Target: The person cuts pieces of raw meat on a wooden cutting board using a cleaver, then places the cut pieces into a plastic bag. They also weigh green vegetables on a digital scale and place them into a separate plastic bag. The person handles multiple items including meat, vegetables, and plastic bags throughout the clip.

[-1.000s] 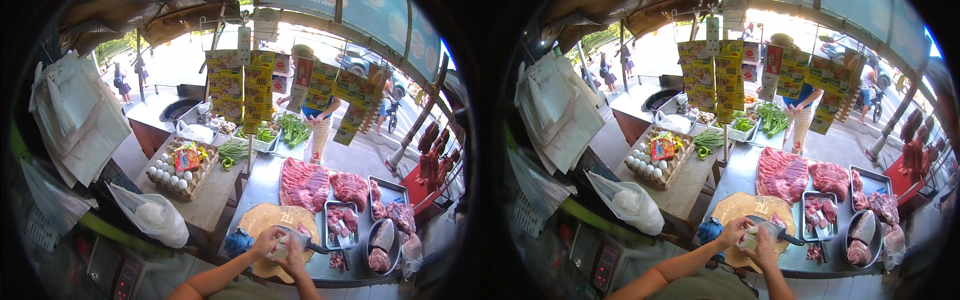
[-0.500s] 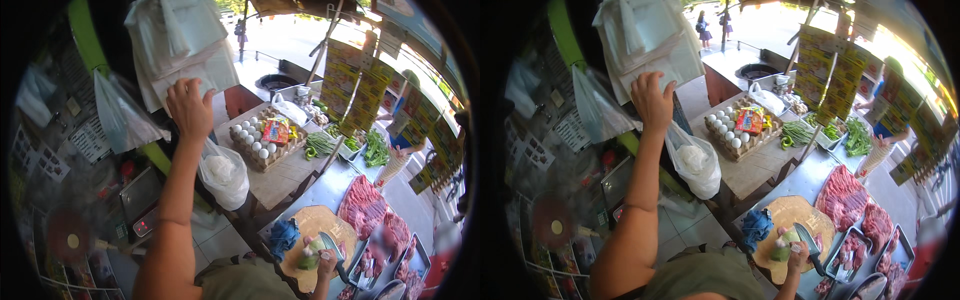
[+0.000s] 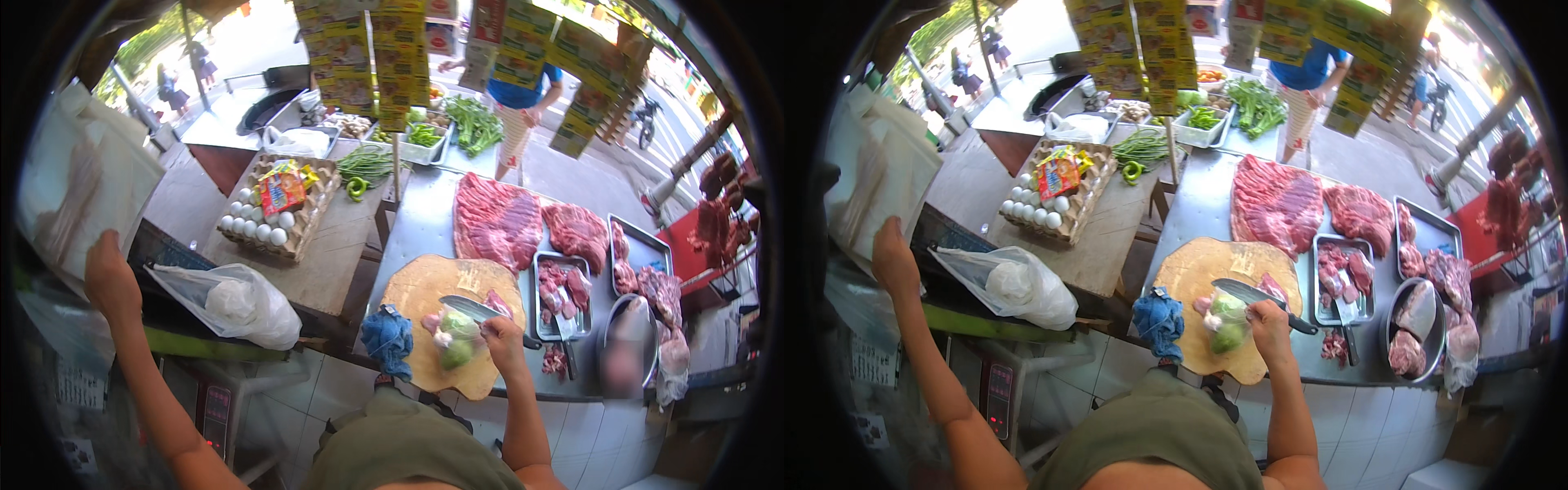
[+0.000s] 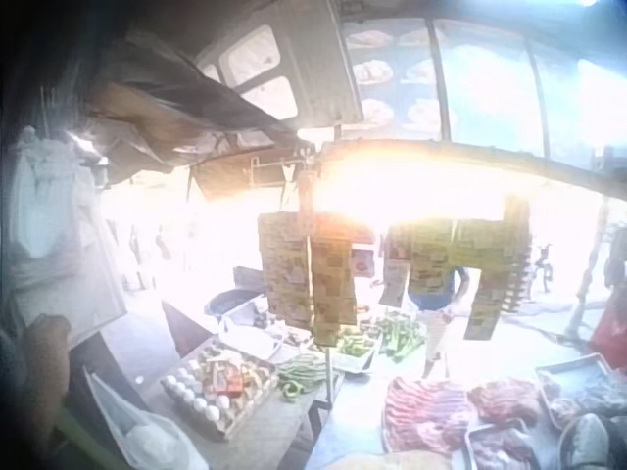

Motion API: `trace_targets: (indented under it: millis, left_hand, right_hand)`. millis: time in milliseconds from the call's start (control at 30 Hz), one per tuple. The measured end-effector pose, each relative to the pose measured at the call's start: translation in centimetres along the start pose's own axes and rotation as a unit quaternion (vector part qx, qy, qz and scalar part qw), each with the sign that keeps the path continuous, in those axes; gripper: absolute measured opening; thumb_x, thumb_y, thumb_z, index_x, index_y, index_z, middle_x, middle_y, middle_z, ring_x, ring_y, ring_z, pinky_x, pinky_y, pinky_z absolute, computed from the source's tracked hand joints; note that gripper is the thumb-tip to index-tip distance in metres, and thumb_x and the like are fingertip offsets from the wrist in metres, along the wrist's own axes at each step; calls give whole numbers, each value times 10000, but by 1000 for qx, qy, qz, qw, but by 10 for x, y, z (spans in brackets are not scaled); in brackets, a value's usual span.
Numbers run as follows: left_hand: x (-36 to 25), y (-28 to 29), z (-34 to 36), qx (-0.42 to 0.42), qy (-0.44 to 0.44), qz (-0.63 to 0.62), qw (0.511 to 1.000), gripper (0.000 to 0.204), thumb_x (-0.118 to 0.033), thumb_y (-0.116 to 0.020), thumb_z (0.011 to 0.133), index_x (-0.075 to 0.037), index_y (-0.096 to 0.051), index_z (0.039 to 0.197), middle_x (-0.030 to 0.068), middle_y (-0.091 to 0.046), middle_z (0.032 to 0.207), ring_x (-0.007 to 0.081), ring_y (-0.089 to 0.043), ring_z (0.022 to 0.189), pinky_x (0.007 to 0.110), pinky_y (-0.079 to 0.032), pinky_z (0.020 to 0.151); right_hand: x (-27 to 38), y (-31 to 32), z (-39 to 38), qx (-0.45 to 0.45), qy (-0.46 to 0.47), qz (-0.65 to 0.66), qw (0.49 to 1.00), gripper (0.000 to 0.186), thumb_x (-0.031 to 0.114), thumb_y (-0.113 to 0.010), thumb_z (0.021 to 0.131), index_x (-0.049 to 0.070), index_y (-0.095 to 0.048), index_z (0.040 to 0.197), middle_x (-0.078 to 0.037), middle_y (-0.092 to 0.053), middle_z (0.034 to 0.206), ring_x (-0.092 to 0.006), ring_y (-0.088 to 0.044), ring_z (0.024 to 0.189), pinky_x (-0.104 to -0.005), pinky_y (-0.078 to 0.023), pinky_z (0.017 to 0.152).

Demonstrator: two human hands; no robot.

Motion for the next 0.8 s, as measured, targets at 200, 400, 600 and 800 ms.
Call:
trace_targets:
  millis: [200, 400, 600, 800]
  left_hand:
    - [-157, -12, -117, 257, 11, -394, 882, 231, -152, -492, 991, 13, -619, 893, 239, -633, 796, 429, -601, 708, 500, -456, 637]
    - [-325, -9, -225, 348, 128, -683, 629, 176, -31, -549, 925, 63, -666, 1015, 43, -634, 766, 88, -543, 709, 296, -460, 624]
    - [-414, 49, -242, 405, 17, -758, 512, 235, 14, -525, 931, 77, -651, 1119, 64, -685, 921, 100, -609, 837, 276, -508, 744]
    - [-383, 76, -206, 488, -115, -688, 525, 488, -19, -637, 871, -13, -545, 1350, 185, -581, 1267, 214, -577, 1162, 354, -469, 952]
  right_hand:
    - [-19, -4, -8, -30, -12, 6, 999, 94, 2, -681, 814, -18, -675, 906, -138, -646, 850, -280, -638, 772, -360, -500, 706]
    - [11, 12, -26, -57, 44, -190, 979, 511, 174, -754, 798, 17, -599, 1259, -205, -594, 1236, -378, -553, 1140, -419, -426, 997]
    - [46, -6, -35, -43, 52, 97, 993, 504, 316, -642, 938, -16, -560, 1308, -238, -575, 1280, -310, -554, 1167, -389, -416, 1008]
    - [50, -21, -20, -80, -98, 211, 969, 152, 118, -603, 905, -11, -635, 831, -134, -621, 774, -289, -588, 769, -413, -439, 719]
Point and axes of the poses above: each hand's wrist, its own z-axis towards the middle knuckle, its own y-axis out of the back of the hand, x = y × z, the point moved 2 cm from there along z, towards the middle knuckle
